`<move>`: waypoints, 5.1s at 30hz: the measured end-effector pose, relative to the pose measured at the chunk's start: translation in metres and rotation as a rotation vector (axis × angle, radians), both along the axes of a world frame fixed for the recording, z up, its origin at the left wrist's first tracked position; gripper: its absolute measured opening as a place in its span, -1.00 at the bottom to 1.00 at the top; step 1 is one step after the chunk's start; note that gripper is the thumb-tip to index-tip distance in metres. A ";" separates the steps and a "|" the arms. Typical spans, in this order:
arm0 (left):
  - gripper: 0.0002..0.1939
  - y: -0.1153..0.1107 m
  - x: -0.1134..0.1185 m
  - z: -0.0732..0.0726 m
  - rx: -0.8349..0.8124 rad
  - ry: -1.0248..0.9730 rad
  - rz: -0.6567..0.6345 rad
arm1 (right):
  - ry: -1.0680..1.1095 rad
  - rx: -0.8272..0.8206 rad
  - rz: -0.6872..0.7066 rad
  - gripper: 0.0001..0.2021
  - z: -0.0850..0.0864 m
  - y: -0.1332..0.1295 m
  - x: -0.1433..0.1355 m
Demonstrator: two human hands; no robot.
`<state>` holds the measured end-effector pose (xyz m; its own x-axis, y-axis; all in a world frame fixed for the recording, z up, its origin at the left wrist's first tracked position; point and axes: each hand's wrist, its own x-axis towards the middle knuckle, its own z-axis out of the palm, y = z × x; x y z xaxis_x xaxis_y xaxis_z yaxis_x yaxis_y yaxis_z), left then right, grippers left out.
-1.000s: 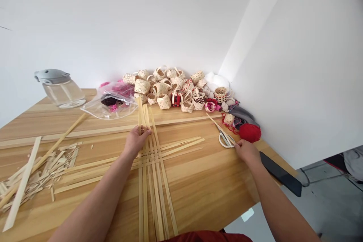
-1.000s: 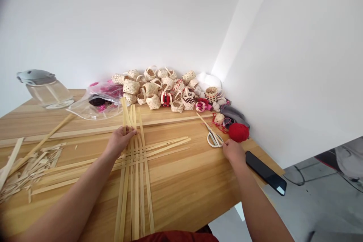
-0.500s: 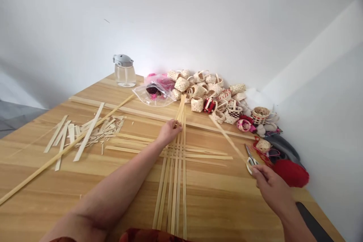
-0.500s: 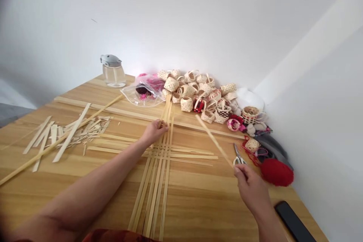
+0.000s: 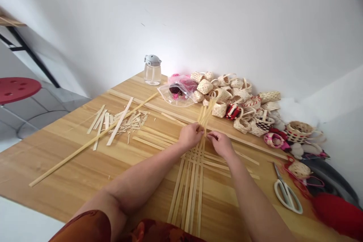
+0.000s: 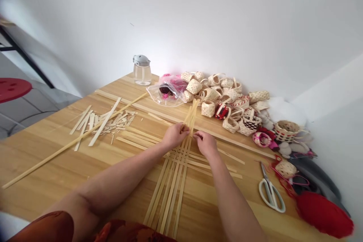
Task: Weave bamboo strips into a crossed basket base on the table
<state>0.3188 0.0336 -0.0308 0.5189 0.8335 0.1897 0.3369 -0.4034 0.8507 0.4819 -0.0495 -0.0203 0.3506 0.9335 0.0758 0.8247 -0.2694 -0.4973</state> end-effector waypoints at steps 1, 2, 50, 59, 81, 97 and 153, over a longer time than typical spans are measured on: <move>-0.90 -0.001 -0.001 0.001 0.061 0.038 0.020 | 0.021 0.005 0.029 -0.75 -0.005 0.004 -0.002; -0.90 -0.002 -0.001 0.003 0.121 0.083 0.042 | 0.042 0.007 0.054 -0.74 -0.009 0.005 -0.003; -0.19 -0.002 0.000 -0.021 0.225 0.071 0.093 | 0.238 -0.151 0.169 -0.76 -0.013 -0.022 0.007; -0.47 -0.014 -0.014 0.000 0.209 0.395 0.015 | 0.248 -0.118 0.163 -0.76 -0.010 -0.023 0.005; -0.71 -0.035 -0.054 -0.038 0.554 0.426 -0.037 | 0.223 -0.093 0.140 -0.92 -0.010 -0.023 0.000; -0.73 -0.033 -0.056 -0.044 0.575 0.396 -0.047 | 0.064 -0.041 0.093 -0.92 -0.002 -0.029 -0.012; -0.85 -0.043 -0.046 -0.031 0.454 0.550 -0.012 | -0.330 0.046 0.076 -0.77 -0.024 -0.023 -0.088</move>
<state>0.2731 -0.0090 -0.0616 0.6481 0.7275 0.2251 0.6619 -0.6844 0.3058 0.3938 -0.0724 -0.0444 0.2301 0.9488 0.2166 0.9600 -0.1847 -0.2106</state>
